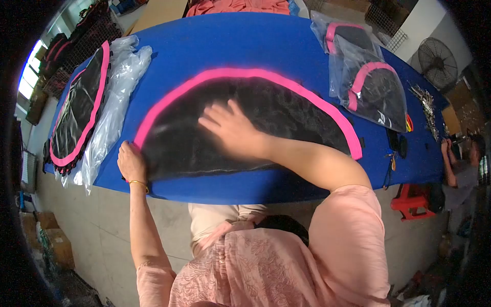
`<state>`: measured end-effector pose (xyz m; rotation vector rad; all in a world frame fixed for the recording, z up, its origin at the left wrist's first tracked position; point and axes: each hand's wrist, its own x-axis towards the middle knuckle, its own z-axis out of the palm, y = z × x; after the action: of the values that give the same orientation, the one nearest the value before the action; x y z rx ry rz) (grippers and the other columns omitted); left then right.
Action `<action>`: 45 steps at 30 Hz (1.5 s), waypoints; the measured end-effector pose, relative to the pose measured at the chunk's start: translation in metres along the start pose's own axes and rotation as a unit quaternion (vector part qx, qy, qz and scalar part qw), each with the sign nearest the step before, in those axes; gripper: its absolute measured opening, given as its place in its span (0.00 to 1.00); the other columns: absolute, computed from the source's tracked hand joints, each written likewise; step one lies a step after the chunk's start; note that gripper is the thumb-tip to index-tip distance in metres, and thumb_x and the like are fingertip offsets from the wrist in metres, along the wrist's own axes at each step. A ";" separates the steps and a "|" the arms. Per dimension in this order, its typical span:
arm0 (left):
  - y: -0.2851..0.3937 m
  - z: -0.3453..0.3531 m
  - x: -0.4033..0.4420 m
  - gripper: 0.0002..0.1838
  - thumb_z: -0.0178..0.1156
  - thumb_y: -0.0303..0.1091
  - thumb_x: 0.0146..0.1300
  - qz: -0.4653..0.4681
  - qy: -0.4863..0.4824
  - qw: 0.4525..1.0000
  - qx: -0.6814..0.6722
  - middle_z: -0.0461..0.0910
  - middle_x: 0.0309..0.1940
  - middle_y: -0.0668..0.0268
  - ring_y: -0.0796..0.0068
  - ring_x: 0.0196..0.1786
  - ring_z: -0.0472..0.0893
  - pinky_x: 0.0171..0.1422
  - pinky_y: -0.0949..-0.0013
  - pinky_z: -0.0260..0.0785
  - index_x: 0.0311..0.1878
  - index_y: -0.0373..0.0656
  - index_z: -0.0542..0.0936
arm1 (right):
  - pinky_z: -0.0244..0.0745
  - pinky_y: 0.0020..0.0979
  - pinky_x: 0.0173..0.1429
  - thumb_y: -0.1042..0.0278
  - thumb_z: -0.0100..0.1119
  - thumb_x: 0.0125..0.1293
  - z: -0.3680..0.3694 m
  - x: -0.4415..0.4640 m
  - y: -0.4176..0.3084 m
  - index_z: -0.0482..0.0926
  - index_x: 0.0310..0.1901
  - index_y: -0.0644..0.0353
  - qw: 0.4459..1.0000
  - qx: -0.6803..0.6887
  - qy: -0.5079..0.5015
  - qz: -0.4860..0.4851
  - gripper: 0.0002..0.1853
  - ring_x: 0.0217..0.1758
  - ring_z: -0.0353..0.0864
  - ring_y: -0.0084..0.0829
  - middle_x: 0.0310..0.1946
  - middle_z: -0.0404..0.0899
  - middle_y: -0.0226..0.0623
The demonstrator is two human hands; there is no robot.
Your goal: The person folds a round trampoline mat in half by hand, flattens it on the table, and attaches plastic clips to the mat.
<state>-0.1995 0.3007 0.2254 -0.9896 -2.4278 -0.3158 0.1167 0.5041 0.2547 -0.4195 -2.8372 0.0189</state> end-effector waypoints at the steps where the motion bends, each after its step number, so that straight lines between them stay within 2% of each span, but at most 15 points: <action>1: 0.001 -0.003 0.001 0.14 0.52 0.38 0.78 -0.008 -0.010 1.000 -0.003 0.85 0.49 0.56 0.52 0.53 0.85 0.57 0.52 0.76 0.58 0.42 0.77 | 0.44 0.61 0.87 0.82 0.52 0.68 -0.003 -0.004 0.003 0.61 0.82 0.48 1.000 -0.013 -0.002 0.003 0.39 0.87 0.55 0.47 0.82 0.60 0.45; 7: 0.001 -0.004 0.000 0.15 0.52 0.39 0.79 -0.003 -0.010 1.000 -0.004 0.85 0.50 0.55 0.51 0.53 0.85 0.57 0.52 0.76 0.59 0.41 0.77 | 0.48 0.58 0.86 0.83 0.50 0.66 -0.014 -0.039 0.068 0.64 0.80 0.49 0.991 -0.086 0.032 0.098 0.39 0.85 0.59 0.47 0.80 0.63 0.45; 11: 0.002 -0.007 -0.001 0.15 0.51 0.38 0.79 -0.005 -0.010 1.000 -0.014 0.85 0.50 0.55 0.52 0.54 0.85 0.57 0.52 0.76 0.60 0.40 0.77 | 0.49 0.59 0.85 0.85 0.53 0.64 -0.022 -0.069 0.085 0.63 0.80 0.50 0.983 -0.121 0.002 0.135 0.41 0.85 0.58 0.47 0.80 0.62 0.46; 15: 0.003 -0.007 -0.001 0.15 0.51 0.36 0.79 -0.002 -0.004 1.000 -0.013 0.86 0.51 0.55 0.52 0.54 0.85 0.58 0.53 0.76 0.60 0.41 0.77 | 0.47 0.61 0.86 0.84 0.53 0.65 -0.030 -0.072 0.052 0.60 0.82 0.49 0.989 -0.080 -0.048 0.116 0.42 0.86 0.55 0.48 0.82 0.58 0.46; 19: -0.002 0.002 0.001 0.13 0.53 0.38 0.79 0.007 0.022 1.000 0.000 0.85 0.48 0.58 0.55 0.51 0.85 0.55 0.54 0.76 0.58 0.42 0.78 | 0.45 0.60 0.86 0.82 0.48 0.69 -0.022 -0.053 0.010 0.60 0.82 0.48 0.997 0.000 -0.023 0.075 0.39 0.87 0.54 0.49 0.83 0.57 0.48; 21: -0.002 0.002 0.001 0.13 0.53 0.38 0.79 0.006 0.020 1.000 0.000 0.85 0.48 0.58 0.55 0.51 0.85 0.55 0.54 0.76 0.58 0.42 0.78 | 0.44 0.60 0.87 0.81 0.48 0.70 -0.021 -0.036 -0.015 0.60 0.82 0.49 0.996 0.019 -0.041 0.071 0.38 0.87 0.53 0.49 0.83 0.57 0.48; 24: -0.002 0.001 0.001 0.14 0.53 0.38 0.79 0.006 0.016 1.000 0.001 0.85 0.48 0.57 0.55 0.51 0.85 0.55 0.53 0.76 0.58 0.42 0.78 | 0.42 0.60 0.88 0.84 0.50 0.69 -0.003 -0.021 -0.036 0.60 0.82 0.49 0.999 0.037 0.003 0.023 0.39 0.87 0.52 0.49 0.83 0.56 0.48; 26: -0.002 0.001 0.001 0.14 0.53 0.38 0.78 0.006 0.016 1.000 0.002 0.85 0.48 0.57 0.55 0.51 0.85 0.55 0.53 0.76 0.58 0.42 0.78 | 0.42 0.61 0.88 0.84 0.51 0.69 -0.002 -0.018 -0.045 0.60 0.82 0.49 0.998 0.055 -0.002 0.008 0.40 0.87 0.52 0.49 0.83 0.56 0.48; 31: -0.002 0.001 0.000 0.13 0.53 0.38 0.78 0.006 0.017 1.000 -0.011 0.85 0.48 0.57 0.54 0.51 0.85 0.56 0.53 0.76 0.57 0.42 0.78 | 0.47 0.61 0.85 0.82 0.52 0.68 -0.006 -0.026 -0.036 0.64 0.80 0.49 0.998 0.040 0.034 0.020 0.38 0.85 0.58 0.49 0.81 0.60 0.47; 38: 0.000 0.001 -0.001 0.13 0.54 0.38 0.78 0.009 0.032 0.999 -0.018 0.85 0.47 0.57 0.54 0.50 0.85 0.55 0.54 0.76 0.57 0.42 0.78 | 0.48 0.62 0.84 0.84 0.46 0.70 -0.029 -0.068 -0.003 0.66 0.80 0.50 0.998 0.016 -0.010 0.064 0.36 0.84 0.60 0.51 0.80 0.63 0.49; 41: 0.000 0.000 -0.001 0.13 0.54 0.39 0.79 0.010 0.035 0.999 -0.011 0.85 0.46 0.58 0.55 0.50 0.85 0.55 0.54 0.76 0.56 0.42 0.79 | 0.49 0.62 0.84 0.83 0.46 0.71 -0.027 -0.062 -0.010 0.66 0.80 0.50 0.998 0.022 -0.005 0.059 0.36 0.84 0.60 0.51 0.79 0.63 0.50; 45: 0.001 -0.002 0.000 0.13 0.54 0.39 0.79 0.009 0.032 0.999 -0.005 0.85 0.46 0.58 0.55 0.49 0.85 0.54 0.54 0.77 0.56 0.42 0.79 | 0.50 0.62 0.84 0.80 0.50 0.70 -0.014 -0.034 -0.036 0.66 0.80 0.49 0.999 0.030 0.025 0.002 0.35 0.83 0.61 0.50 0.79 0.63 0.49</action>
<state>-0.1980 0.3008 0.2272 -0.9893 -2.3612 -0.3480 0.1415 0.4596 0.2614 -0.4056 -2.7786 0.0932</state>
